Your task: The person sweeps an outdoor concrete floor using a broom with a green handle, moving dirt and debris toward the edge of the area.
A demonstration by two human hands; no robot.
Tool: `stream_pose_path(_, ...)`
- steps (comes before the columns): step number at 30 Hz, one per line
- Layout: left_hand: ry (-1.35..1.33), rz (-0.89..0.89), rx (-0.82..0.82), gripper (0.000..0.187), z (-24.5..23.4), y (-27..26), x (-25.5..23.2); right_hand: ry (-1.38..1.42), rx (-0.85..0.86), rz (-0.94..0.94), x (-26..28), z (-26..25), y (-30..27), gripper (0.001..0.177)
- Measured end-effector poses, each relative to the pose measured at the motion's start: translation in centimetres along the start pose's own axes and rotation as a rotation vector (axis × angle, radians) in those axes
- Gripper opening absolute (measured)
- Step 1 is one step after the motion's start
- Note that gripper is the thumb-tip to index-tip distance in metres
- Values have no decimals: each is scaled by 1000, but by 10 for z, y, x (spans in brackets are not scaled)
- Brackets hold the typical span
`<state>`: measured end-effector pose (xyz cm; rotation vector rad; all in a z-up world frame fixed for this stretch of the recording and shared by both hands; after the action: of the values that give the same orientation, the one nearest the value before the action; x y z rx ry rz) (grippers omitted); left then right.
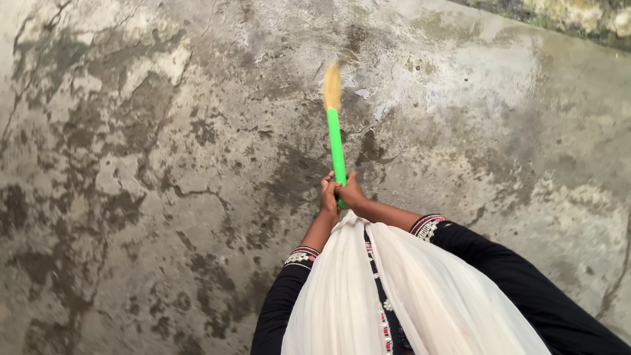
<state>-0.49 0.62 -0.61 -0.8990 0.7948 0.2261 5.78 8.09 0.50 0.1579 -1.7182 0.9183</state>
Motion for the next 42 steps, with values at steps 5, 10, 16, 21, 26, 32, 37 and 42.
stream_pose_path(5, -79, 83, -31, 61, -47, -10, -40, -76, 125, -45, 10, 59, 12, 50)
stream_pose_path(10, -103, 101, -214, 61, -94, -15, -38, -53, 341, 130, -3, 110, 19, 49)
stream_pose_path(16, -67, 89, -488, 65, -111, -11, -17, 27, 469, 434, -19, 111, 16, 34)
stream_pose_path(21, -80, -195, -218, 63, -113, -6, -17, 105, 301, 487, -7, 106, 10, 31)
stream_pose_path(26, -160, -19, -141, 54, -119, 5, -37, 67, 196, 254, 12, 127, 14, 45)
stream_pose_path(32, -240, 124, -214, 54, -149, 7, -66, -92, 289, 71, 11, 170, 40, 57)
stream_pose_path(37, -293, 169, -396, 57, -182, 24, -88, -76, 471, 114, 16, 219, 77, 55)
stream_pose_path(42, -363, 37, -600, 60, -198, 46, -110, -218, 635, 433, 35, 251, 112, 45)
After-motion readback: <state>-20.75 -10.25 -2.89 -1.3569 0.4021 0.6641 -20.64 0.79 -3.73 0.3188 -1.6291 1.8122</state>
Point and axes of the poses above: each hand's wrist, its own y-axis towards the middle knuckle, its own z-axis out of the palm, x = y × z, the point moved 1 cm from there along y, towards the middle knuckle, and after that the axes turned 4 degrees about y, right-handed, at the moved point
